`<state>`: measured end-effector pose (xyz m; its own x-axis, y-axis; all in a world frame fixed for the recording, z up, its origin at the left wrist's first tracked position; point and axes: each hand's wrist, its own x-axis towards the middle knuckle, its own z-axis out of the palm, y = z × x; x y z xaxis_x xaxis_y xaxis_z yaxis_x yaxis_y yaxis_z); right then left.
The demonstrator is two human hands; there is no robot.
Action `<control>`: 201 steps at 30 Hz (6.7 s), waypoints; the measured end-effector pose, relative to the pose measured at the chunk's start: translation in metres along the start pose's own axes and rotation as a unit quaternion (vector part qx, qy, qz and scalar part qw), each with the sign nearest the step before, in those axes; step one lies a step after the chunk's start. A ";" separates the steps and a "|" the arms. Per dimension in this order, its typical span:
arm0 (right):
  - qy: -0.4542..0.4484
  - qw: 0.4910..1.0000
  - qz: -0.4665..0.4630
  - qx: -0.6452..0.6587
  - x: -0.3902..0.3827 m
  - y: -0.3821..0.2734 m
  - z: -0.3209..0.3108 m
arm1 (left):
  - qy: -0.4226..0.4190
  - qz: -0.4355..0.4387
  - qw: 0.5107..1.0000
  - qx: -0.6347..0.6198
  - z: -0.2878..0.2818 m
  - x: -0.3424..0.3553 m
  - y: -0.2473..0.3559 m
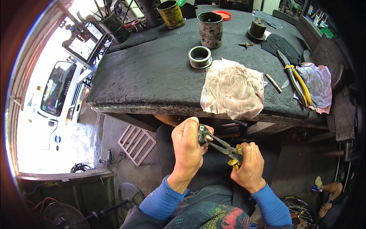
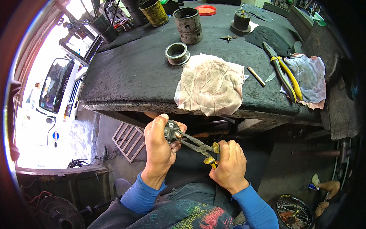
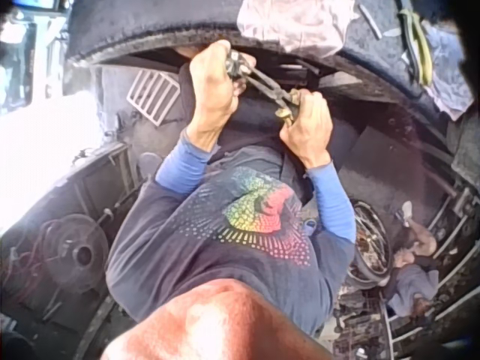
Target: The person uses pliers and a hammer to adjust and tap a small cylindrical mechanical component on a workbench. They repeatedly grip the part, tap it with the hammer, and inspect it while seated at a cluttered workbench in a workshop.
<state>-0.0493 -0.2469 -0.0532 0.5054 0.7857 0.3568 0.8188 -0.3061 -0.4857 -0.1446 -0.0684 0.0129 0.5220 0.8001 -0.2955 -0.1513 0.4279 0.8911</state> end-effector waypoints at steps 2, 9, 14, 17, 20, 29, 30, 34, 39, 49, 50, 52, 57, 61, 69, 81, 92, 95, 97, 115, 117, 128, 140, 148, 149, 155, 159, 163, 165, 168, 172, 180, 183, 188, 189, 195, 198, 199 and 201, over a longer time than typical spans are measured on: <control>-0.006 1.000 0.000 -0.001 0.000 0.002 -0.001 | -0.007 -0.016 1.000 0.006 -0.002 0.000 0.001; -0.023 1.000 -0.013 -0.013 -0.002 0.009 -0.006 | -0.020 -0.050 0.998 0.030 -0.008 0.001 -0.001; -0.032 0.999 -0.038 -0.014 0.002 0.010 -0.012 | -0.026 -0.082 0.996 0.034 -0.011 -0.001 0.006; -0.042 0.998 -0.042 -0.018 0.000 0.012 -0.015 | -0.033 -0.101 0.993 0.045 -0.012 -0.001 0.008; -0.041 0.998 -0.051 -0.023 0.002 0.012 -0.017 | -0.054 -0.118 0.989 0.065 -0.017 0.000 0.010; -0.059 0.995 -0.069 -0.036 0.005 0.014 -0.024 | -0.075 -0.143 0.984 0.082 -0.020 0.000 0.017; -0.061 0.995 -0.071 -0.035 0.005 0.015 -0.024 | -0.079 -0.146 0.983 0.082 -0.021 0.001 0.016; -0.067 0.994 -0.079 -0.036 0.008 0.016 -0.027 | -0.096 -0.159 0.979 0.086 -0.028 0.003 0.015; -0.071 0.994 -0.078 -0.037 0.011 0.014 -0.026 | -0.103 -0.170 0.976 0.093 -0.032 0.006 0.018; -0.073 0.995 -0.064 -0.037 0.004 0.006 -0.020 | -0.205 -0.230 0.947 0.092 -0.055 0.016 0.020; -0.070 0.995 -0.059 -0.034 0.005 0.004 -0.019 | -0.193 -0.200 0.957 0.081 -0.053 0.013 0.017; -0.060 0.997 -0.045 -0.023 0.003 0.001 -0.013 | -0.169 -0.154 0.972 0.060 -0.047 0.008 0.011; -0.049 0.999 -0.003 0.001 -0.006 -0.003 -0.007 | -0.133 -0.072 0.987 0.047 -0.034 0.004 0.000; -0.030 0.999 0.015 0.008 -0.010 -0.005 -0.004 | -0.115 -0.032 0.992 0.042 -0.023 0.000 -0.002; -0.027 0.998 0.046 0.039 -0.015 -0.012 0.006 | -0.093 0.047 0.994 0.045 -0.020 0.000 -0.012; -0.033 0.997 0.059 0.047 -0.024 -0.012 0.013 | -0.147 0.021 0.983 0.112 -0.030 0.003 -0.006; -0.058 0.996 -0.068 -0.010 0.002 0.018 -0.026 | -0.205 -0.100 0.962 0.149 -0.034 -0.001 0.022; -0.049 0.997 -0.054 -0.011 0.011 0.003 -0.034 | -0.191 -0.102 0.974 0.072 -0.033 0.002 0.029; 0.007 0.998 -0.050 0.033 0.013 -0.004 -0.037 | -0.189 -0.082 0.979 0.009 -0.030 0.007 0.033; 0.175 0.967 0.106 -0.151 0.106 0.039 -0.108 | -0.250 0.088 0.964 -0.031 -0.032 -0.001 0.037; 0.189 0.966 0.075 -0.162 0.124 0.053 -0.107 | -0.253 0.095 0.962 -0.029 -0.028 -0.003 0.034; 0.003 0.956 -0.090 0.279 0.079 -0.039 -0.071 | -0.197 -0.122 0.961 -0.148 -0.017 -0.009 0.016; 0.006 0.946 -0.065 0.317 0.077 -0.041 -0.049 | -0.145 -0.307 0.917 -0.208 0.004 -0.015 0.009; 0.023 0.926 -0.037 0.375 0.067 -0.036 -0.040 | -0.159 -0.349 0.884 -0.266 0.005 -0.022 0.010; 0.027 0.910 -0.007 0.413 0.066 -0.036 -0.039 | -0.165 -0.353 0.872 -0.296 0.003 -0.025 0.012; 0.024 0.842 0.086 0.532 0.063 -0.042 -0.039 | -0.193 -0.339 0.856 -0.338 -0.005 -0.036 0.009; 0.038 0.854 0.074 0.513 0.063 -0.044 -0.039 | -0.195 -0.340 0.841 -0.374 -0.006 -0.040 0.003; 0.044 0.856 0.088 0.507 0.063 -0.047 -0.040 | -0.196 -0.332 0.846 -0.369 -0.004 -0.041 0.003; 0.045 0.857 0.099 0.503 0.063 -0.048 -0.041 | -0.192 -0.339 0.852 -0.351 -0.002 -0.040 0.006; 0.049 0.861 0.103 0.496 0.061 -0.047 -0.040 | -0.191 -0.346 0.853 -0.342 0.000 -0.040 0.007; 0.032 0.847 0.116 0.517 0.060 -0.047 -0.044 | -0.246 -0.335 0.835 -0.360 -0.005 -0.037 0.000; 0.014 0.815 0.143 0.561 0.057 -0.048 -0.048 | -0.241 -0.240 0.899 -0.278 -0.008 -0.040 -0.006; 0.022 0.850 0.070 0.522 0.060 -0.038 -0.043 | -0.254 -0.210 0.912 -0.247 -0.010 -0.038 -0.006; 0.010 0.848 0.086 0.524 0.059 -0.040 -0.047 | -0.288 -0.155 0.926 -0.189 -0.013 -0.036 -0.003; 0.009 0.846 0.089 0.526 0.058 -0.041 -0.047 | -0.295 -0.145 0.927 -0.181 -0.014 -0.036 -0.002; 0.044 0.889 0.060 0.452 0.062 -0.030 -0.044 | -0.269 -0.134 0.947 -0.114 -0.011 -0.024 0.007; 0.085 0.904 0.070 0.412 0.064 -0.015 -0.057 | -0.244 -0.065 0.968 -0.017 0.000 -0.007 0.026; 0.095 0.908 0.077 0.401 0.064 -0.009 -0.062 | -0.242 -0.019 0.970 0.025 0.010 -0.001 0.035; 0.142 0.919 0.088 0.356 0.068 0.002 -0.077 | -0.253 0.033 0.963 0.089 0.023 0.014 0.050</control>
<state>0.0081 -0.2357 0.0317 0.7466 0.5548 0.3672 0.3821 0.0942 -0.9193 -0.1251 -0.0455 0.0613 0.8656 0.4957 -0.0708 -0.0750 0.2682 0.9604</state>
